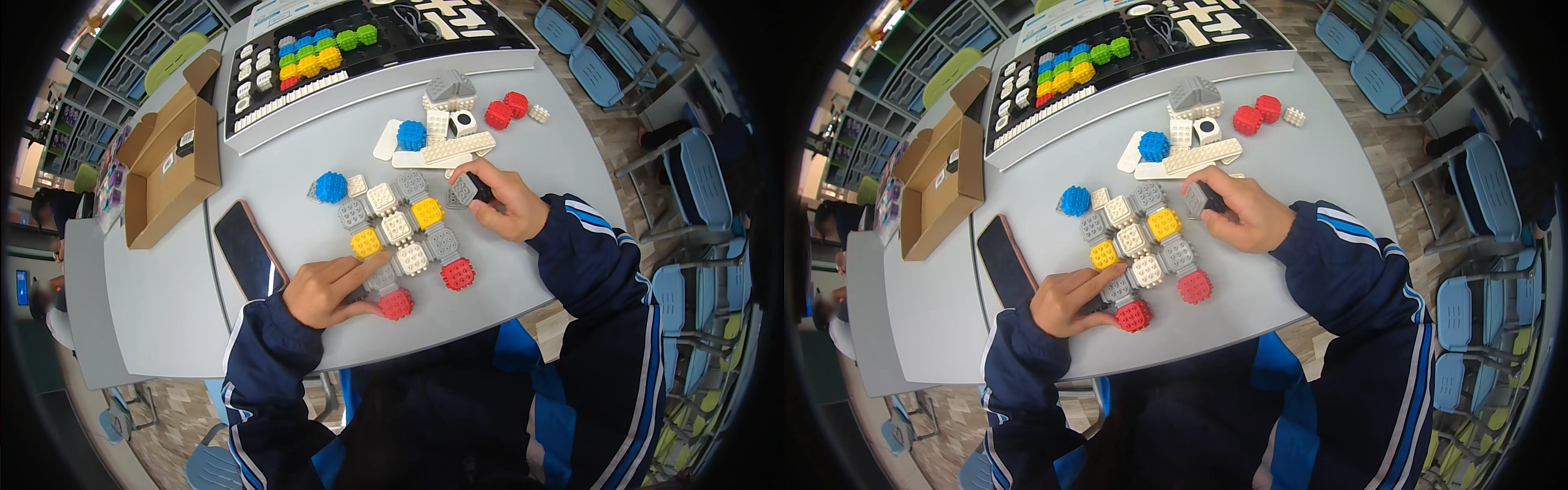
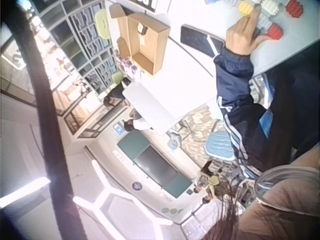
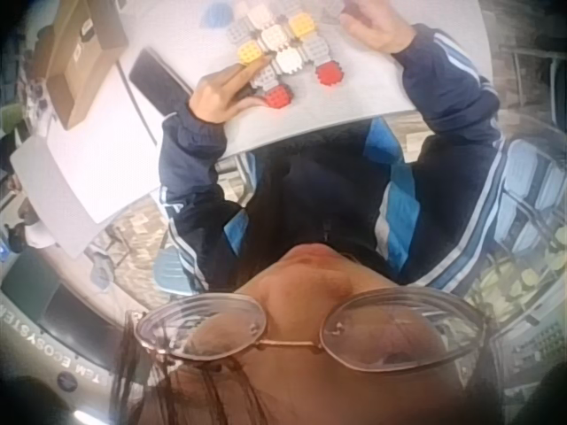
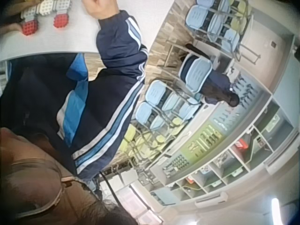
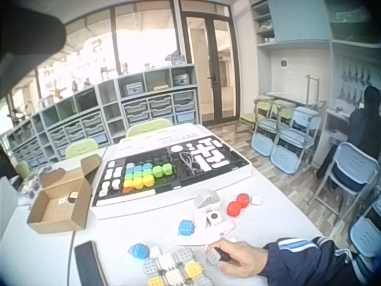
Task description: The person assembles a structure using colorful interlocking plastic blocks on a table. They connect various pieces, including flat and spherical blocks, into a larger configuration, then disassemble the structure and place the pieces back into a tray.
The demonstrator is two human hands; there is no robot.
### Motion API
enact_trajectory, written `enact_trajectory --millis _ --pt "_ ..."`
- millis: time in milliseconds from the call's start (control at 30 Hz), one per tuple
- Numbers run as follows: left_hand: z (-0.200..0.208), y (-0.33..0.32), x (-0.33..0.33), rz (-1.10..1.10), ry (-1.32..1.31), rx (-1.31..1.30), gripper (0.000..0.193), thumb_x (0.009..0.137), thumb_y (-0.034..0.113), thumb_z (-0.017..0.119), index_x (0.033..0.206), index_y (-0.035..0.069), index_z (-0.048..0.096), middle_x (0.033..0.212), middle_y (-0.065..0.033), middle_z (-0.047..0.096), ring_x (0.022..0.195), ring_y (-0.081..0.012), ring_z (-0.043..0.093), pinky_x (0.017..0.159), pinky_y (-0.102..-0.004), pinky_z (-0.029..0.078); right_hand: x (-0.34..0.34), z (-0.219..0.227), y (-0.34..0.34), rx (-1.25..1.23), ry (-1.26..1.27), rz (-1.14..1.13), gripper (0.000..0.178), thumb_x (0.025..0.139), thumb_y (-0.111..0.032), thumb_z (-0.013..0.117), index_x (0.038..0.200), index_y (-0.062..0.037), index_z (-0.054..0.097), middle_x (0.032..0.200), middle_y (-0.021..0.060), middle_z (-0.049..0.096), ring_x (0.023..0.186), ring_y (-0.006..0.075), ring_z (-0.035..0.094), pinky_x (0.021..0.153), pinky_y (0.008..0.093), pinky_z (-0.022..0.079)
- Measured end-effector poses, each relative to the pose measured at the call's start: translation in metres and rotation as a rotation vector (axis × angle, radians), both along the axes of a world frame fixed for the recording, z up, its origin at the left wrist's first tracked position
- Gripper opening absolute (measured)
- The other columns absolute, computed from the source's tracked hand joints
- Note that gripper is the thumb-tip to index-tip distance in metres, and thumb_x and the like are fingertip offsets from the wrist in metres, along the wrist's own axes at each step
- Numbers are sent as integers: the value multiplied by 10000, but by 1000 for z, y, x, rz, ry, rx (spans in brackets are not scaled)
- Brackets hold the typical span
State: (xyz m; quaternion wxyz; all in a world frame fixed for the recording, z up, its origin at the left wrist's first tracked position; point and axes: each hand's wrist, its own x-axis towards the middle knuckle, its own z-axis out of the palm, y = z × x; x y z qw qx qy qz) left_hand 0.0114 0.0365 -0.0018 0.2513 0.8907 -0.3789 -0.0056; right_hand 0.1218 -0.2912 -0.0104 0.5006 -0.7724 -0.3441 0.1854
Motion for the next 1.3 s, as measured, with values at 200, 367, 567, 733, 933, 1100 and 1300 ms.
enact_trajectory --millis 200,367,567,733,933,1100,1300 --pt "2 -2 1 -1 -5 -10 767 777 415 765 1401 34 532 762 -101 522 633 -260 594 614 -360 511 -2 0 3 44 -67 -12 402 876 -24 547 1270 -71 487 755 26 522 604 90 491 564 268 416" --pt "1 -2 0 7 1 -3 763 777 418 764 1396 35 536 768 -100 535 637 -261 600 616 -362 513 1 -9 2 61 -57 -23 411 870 -29 542 1275 -72 490 830 41 547 692 98 525 610 255 446" --pt "2 -2 1 6 5 3 764 774 425 766 1393 40 540 769 -102 541 633 -261 600 612 -360 514 4 -5 3 140 -225 -115 406 856 -18 590 1250 -72 508 898 61 623 815 128 622 685 262 484" --pt "1 -1 0 10 9 9 765 774 429 767 1393 40 544 768 -102 539 629 -259 596 609 -358 514 8 -13 -1 152 -232 -86 385 838 -9 636 1201 -53 517 1032 102 666 963 173 662 834 307 518" --pt "1 -2 1 14 25 2 790 743 419 795 1388 36 548 776 -111 552 638 -267 597 608 -362 506 1 -12 8 296 -317 -167 348 834 -9 723 1115 -34 519 1098 137 676 1074 214 670 951 324 499" --pt "2 -2 0 13 25 6 791 743 416 794 1391 36 546 779 -112 553 642 -267 598 609 -362 507 10 -8 3 290 -522 -252 319 851 32 716 1081 -35 506 1193 160 649 1118 228 660 973 352 499" --pt "2 -2 1 8 5 12 765 775 429 763 1396 41 542 778 -106 542 638 -260 601 614 -357 520 6 -9 8 484 -146 -197 301 863 71 697 984 -70 461 1195 136 639 1081 190 655 927 333 502"
